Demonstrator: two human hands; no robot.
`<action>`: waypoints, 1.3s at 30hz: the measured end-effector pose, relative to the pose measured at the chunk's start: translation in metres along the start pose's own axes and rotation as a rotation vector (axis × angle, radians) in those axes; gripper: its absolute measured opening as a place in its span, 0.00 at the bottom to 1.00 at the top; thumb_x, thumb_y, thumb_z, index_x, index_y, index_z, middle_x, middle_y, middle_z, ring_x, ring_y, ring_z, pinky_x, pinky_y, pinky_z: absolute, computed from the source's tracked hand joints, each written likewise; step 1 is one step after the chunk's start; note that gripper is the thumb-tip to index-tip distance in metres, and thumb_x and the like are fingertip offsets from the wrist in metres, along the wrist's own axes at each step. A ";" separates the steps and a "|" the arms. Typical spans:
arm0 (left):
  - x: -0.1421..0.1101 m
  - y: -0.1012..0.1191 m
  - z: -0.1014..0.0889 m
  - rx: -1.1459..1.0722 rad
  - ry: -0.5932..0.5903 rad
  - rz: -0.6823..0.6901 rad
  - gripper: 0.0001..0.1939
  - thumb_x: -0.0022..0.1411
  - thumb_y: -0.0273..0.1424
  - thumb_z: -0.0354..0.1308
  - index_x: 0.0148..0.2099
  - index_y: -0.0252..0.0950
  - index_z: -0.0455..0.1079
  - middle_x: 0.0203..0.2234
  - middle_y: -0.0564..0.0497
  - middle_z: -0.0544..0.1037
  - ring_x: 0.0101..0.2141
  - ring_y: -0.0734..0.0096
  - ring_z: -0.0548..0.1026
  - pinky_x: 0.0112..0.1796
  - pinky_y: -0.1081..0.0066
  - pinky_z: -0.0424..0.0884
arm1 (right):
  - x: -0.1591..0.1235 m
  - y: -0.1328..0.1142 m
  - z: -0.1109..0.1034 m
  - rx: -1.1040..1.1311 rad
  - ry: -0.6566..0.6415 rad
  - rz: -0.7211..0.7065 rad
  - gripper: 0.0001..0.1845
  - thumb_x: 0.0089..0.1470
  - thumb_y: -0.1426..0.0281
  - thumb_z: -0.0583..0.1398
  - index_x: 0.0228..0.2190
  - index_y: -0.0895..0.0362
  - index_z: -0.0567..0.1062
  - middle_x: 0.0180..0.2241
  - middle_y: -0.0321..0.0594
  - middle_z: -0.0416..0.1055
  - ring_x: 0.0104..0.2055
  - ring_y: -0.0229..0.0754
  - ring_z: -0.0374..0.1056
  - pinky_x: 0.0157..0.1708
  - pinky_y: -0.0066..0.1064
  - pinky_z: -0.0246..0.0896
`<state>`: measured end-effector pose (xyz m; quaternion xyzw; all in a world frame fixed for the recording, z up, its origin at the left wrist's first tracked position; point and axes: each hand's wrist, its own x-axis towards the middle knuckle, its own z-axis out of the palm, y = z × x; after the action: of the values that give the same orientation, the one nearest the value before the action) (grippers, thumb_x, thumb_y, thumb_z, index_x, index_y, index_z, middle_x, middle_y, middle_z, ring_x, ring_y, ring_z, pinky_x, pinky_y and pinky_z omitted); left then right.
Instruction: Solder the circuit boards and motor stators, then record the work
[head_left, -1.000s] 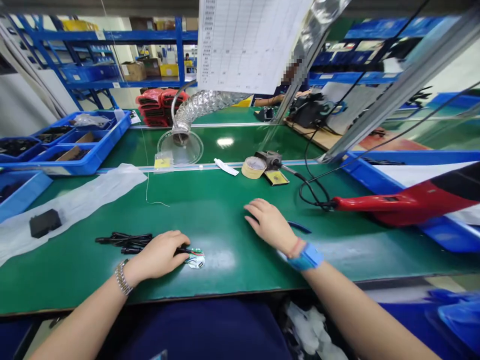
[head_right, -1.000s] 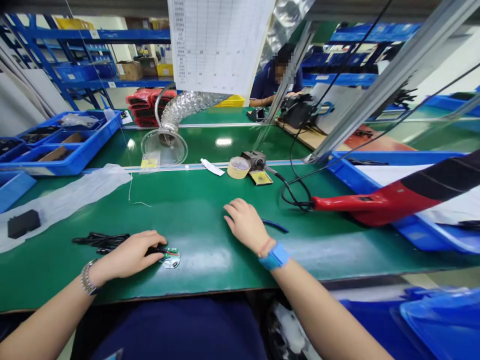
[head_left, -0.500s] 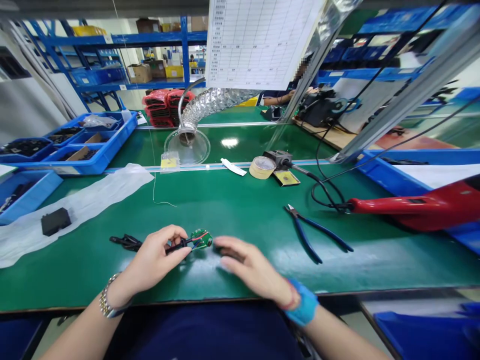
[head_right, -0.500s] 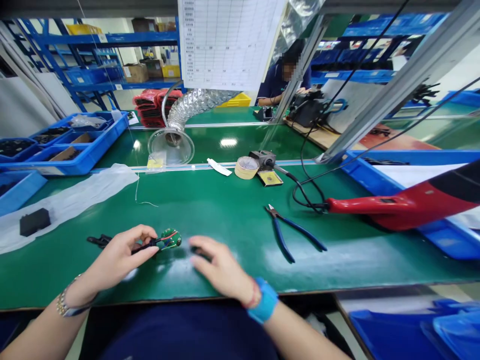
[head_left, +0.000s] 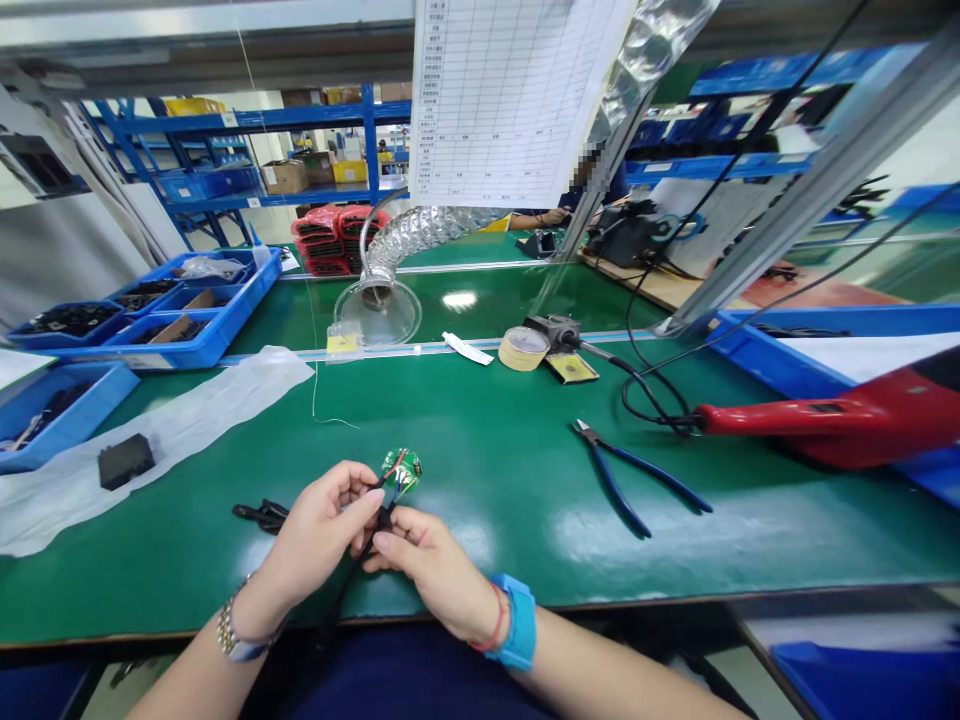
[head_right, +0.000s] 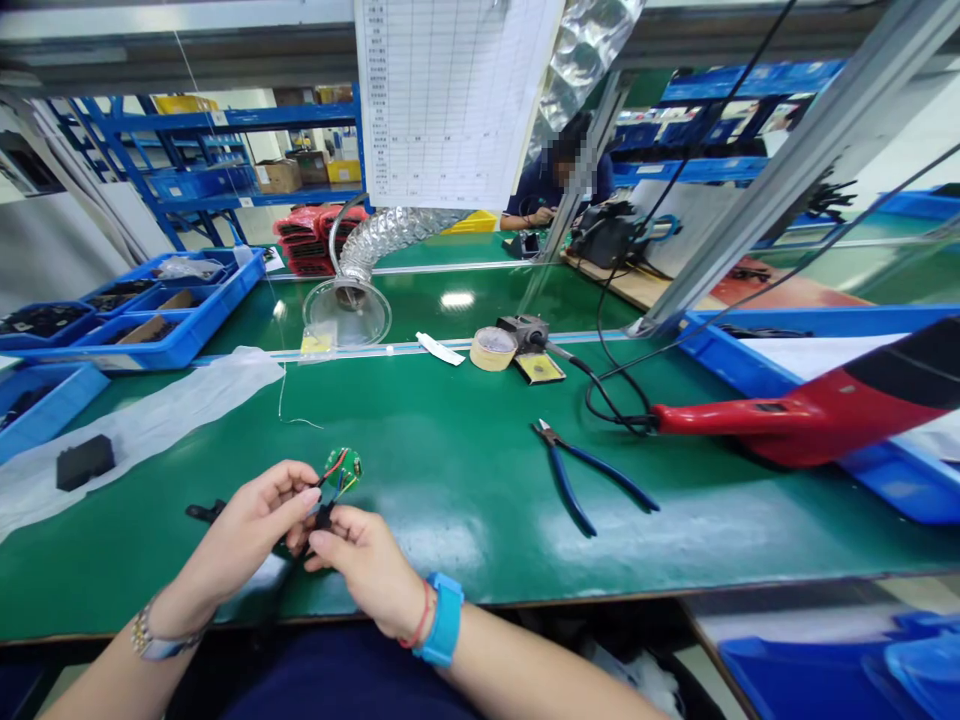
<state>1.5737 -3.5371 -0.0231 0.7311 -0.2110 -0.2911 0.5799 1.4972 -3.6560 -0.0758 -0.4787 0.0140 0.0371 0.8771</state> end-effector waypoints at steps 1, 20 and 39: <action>0.000 0.000 0.001 -0.003 0.000 -0.003 0.15 0.59 0.41 0.54 0.40 0.34 0.62 0.20 0.58 0.67 0.18 0.80 0.64 0.22 0.76 0.62 | -0.001 0.000 -0.001 0.016 0.003 0.010 0.13 0.47 0.61 0.65 0.29 0.60 0.76 0.30 0.38 0.72 0.33 0.35 0.68 0.35 0.27 0.64; -0.001 0.003 0.003 0.086 0.045 0.020 0.15 0.56 0.41 0.56 0.39 0.34 0.64 0.26 0.55 0.66 0.23 0.78 0.64 0.23 0.77 0.64 | -0.013 -0.006 -0.009 0.055 0.002 0.045 0.14 0.48 0.62 0.65 0.31 0.62 0.75 0.28 0.40 0.73 0.31 0.36 0.70 0.33 0.27 0.64; -0.009 0.000 0.000 0.181 0.040 0.097 0.11 0.58 0.37 0.55 0.39 0.35 0.66 0.28 0.53 0.69 0.29 0.73 0.67 0.31 0.74 0.66 | -0.018 -0.007 -0.011 0.021 0.006 0.082 0.16 0.47 0.60 0.66 0.30 0.62 0.75 0.27 0.40 0.74 0.29 0.35 0.69 0.33 0.28 0.63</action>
<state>1.5675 -3.5314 -0.0214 0.7751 -0.2602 -0.2277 0.5288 1.4803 -3.6702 -0.0750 -0.4687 0.0365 0.0714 0.8797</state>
